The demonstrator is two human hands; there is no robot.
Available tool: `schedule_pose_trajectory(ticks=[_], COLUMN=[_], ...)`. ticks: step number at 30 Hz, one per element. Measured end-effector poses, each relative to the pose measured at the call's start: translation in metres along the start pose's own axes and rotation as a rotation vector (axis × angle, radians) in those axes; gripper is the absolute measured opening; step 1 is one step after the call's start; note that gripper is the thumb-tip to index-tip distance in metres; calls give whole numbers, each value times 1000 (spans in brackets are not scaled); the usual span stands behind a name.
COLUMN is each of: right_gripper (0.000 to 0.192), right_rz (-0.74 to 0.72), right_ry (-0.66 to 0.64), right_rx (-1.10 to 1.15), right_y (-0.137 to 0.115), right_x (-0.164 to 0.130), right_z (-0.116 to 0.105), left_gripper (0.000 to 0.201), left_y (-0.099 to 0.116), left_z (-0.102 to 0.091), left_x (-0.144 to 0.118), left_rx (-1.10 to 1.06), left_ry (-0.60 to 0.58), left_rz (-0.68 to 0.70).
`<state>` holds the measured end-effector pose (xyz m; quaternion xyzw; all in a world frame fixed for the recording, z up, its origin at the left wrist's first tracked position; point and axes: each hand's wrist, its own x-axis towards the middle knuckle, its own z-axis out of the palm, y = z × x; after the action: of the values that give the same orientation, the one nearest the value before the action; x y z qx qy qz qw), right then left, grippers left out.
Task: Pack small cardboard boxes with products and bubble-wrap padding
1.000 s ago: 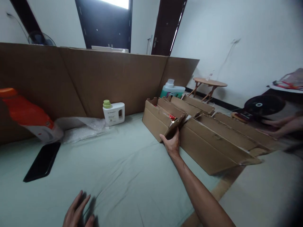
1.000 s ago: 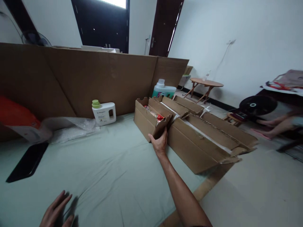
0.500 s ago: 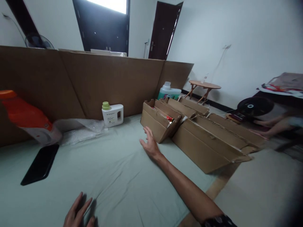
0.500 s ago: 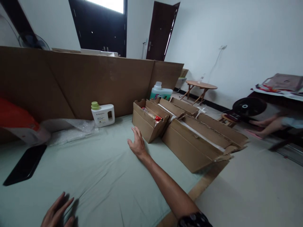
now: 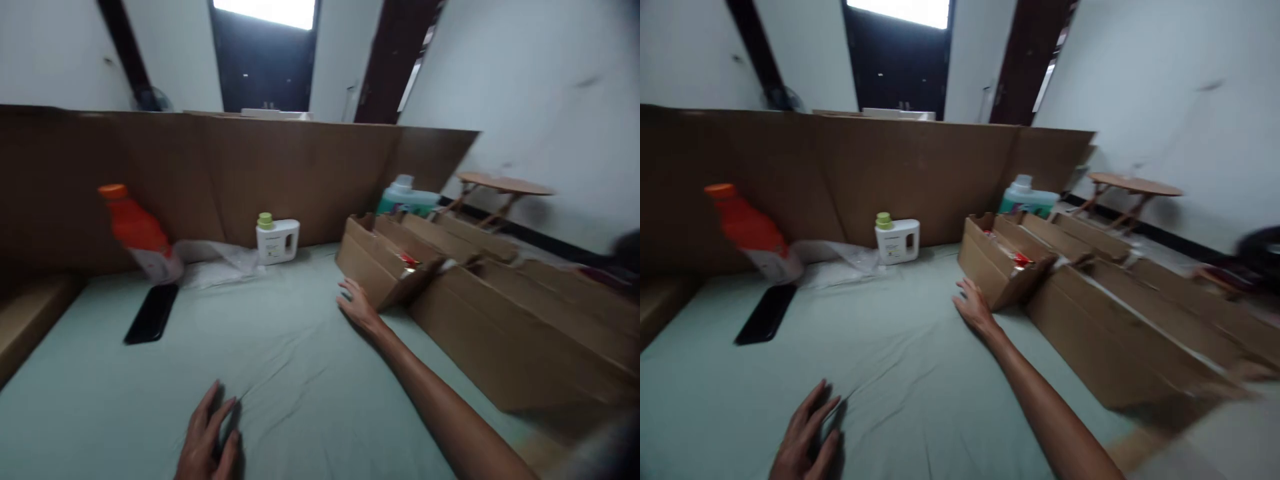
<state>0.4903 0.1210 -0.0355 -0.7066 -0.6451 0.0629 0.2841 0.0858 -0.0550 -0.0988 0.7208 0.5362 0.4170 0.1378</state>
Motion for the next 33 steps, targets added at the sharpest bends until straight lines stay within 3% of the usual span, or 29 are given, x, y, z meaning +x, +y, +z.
schedule_pose_trajectory(ticks=[3,8,11,13,15,18,21,23,25,26,27,28,29,31,33], right_gripper=[39,62,68,67,63,52,40,34,32,31,30,29,29,31,34], right_rz=[-30,-11,-20,-116,-278,-583,-988,-1224,-1311,-1302,-1275,-1241,-1217,-1205,-1230], right_ry=[-61,-71,-92,-112,-111,-97,-170,-279,-351,-349,-325,-285,-243,-194,-181], right_rx=[-46,-112,-213,-259,-243,-152,26,158,229,237,234,229,224,205,166], right_y=[4,19,20,11,-9,-61,-130,-173,-203,-213,-219,-222,-221,-216,-208], right_x=[-20,-14,-11,-16,-26,-50,-82,-99,-108,-108,-108,-106,-103,-98,-94], right_z=[0,-6,-1,13,34,73,101,111,117,120,123,126,129,135,142], left_gripper=[38,42,45,48,53,60,38,29,34,47,52,49,48,49,55], left_y=[13,18,23,30,37,39,32,24,13,6,-4,-16,-30,-61,-93], left_z=[-6,-4,-4,-5,-4,1,-16,-57,-121,-159,-197,-234,-269,-326,-366], left_x=[6,10,10,11,10,4,0,6,27,44,63,85,108,153,190], left_rx=[67,140,212,272,301,280,173,51,-34,-10,88,227,311,404,484], left_ry=[-35,-29,-111,-191,-258,-332,-519,-675,-749,-673,-445,-126,62,281,465], left_rz=[50,34,43,29,2,5,12,60,134,74,-75,-269,-363,-470,-571])
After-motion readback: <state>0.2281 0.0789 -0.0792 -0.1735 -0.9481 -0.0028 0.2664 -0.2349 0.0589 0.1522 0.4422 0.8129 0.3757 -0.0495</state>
